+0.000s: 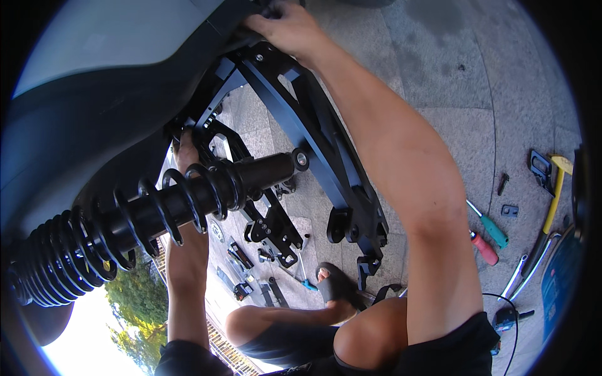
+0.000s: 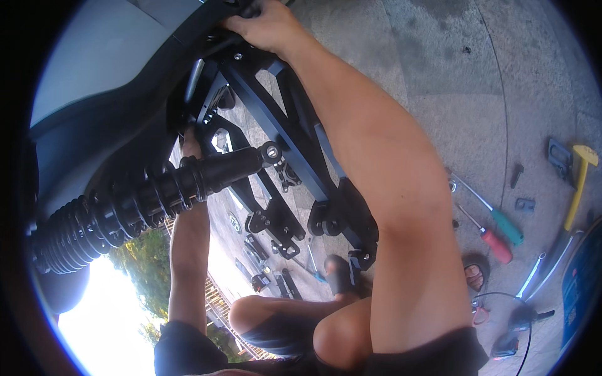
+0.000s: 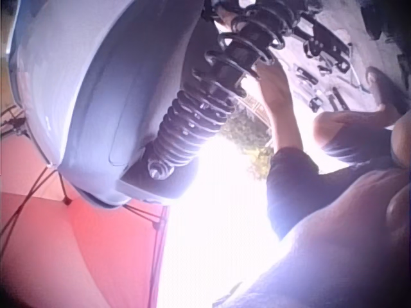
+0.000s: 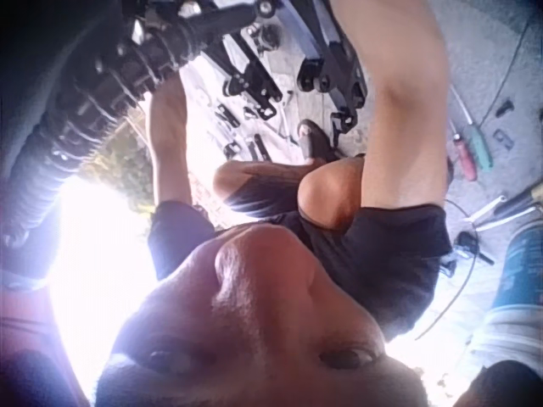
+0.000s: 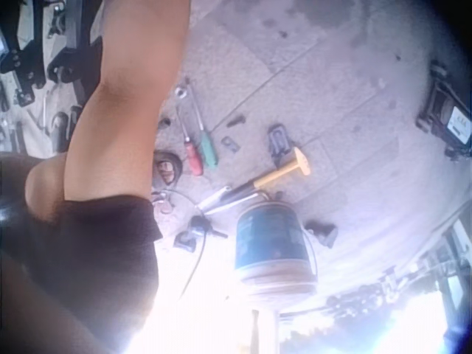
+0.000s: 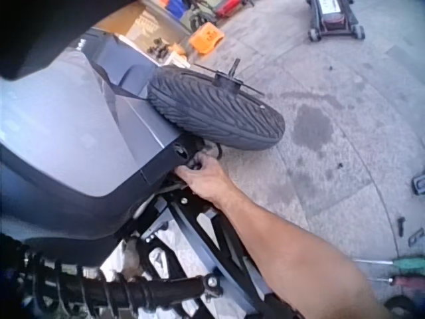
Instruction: The person installs black metal suspension brackets onto a vehicle's rear suspension assembly. They align the brackets with the coil springs and shock absorbers, insert bolts, and tighten them by hand. The person also attaches smaller metal components to the brackets.
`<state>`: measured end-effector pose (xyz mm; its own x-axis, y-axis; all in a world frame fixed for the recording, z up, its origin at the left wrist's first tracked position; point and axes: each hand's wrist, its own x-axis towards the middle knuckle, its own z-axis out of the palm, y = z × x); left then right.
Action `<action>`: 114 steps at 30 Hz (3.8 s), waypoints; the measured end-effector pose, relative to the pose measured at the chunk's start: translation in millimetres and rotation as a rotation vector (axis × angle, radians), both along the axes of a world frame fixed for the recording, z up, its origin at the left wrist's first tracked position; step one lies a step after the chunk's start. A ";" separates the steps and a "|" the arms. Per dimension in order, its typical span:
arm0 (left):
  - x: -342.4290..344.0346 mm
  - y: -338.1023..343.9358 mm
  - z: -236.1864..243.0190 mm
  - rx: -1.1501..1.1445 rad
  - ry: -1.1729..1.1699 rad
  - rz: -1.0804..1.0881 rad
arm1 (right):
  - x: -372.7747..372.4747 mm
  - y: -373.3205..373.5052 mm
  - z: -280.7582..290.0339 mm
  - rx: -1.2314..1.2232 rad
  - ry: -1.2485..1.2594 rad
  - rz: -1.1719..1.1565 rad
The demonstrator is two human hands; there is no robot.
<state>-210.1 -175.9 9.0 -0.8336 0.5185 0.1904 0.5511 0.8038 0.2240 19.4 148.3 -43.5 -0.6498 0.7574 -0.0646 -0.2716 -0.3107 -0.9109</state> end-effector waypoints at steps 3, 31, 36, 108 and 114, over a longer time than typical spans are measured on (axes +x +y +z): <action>-2.8 0.8 -3.1 0.068 0.029 0.035 | 0.4 -2.2 -0.5 0.003 0.051 -0.078; 1.7 -9.4 -18.2 0.400 -0.457 0.038 | 5.2 -1.4 6.5 -0.143 0.102 0.001; 2.7 -9.8 -17.6 0.410 -0.458 0.035 | 4.6 -2.2 8.3 -0.127 0.061 0.017; 287.5 -16.1 58.1 0.455 -0.609 -0.597 | 288.8 -248.4 -85.5 -0.586 -0.246 0.404; 295.3 80.6 31.6 0.568 -0.924 -0.549 | 290.7 -251.5 -87.4 -0.570 -0.215 0.380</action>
<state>85.2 -95.4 40.6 -0.4711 0.8810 -0.0444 0.2334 0.1731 0.9568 310.1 -103.2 -131.0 -0.7901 0.2917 -0.5392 0.1169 -0.7918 -0.5995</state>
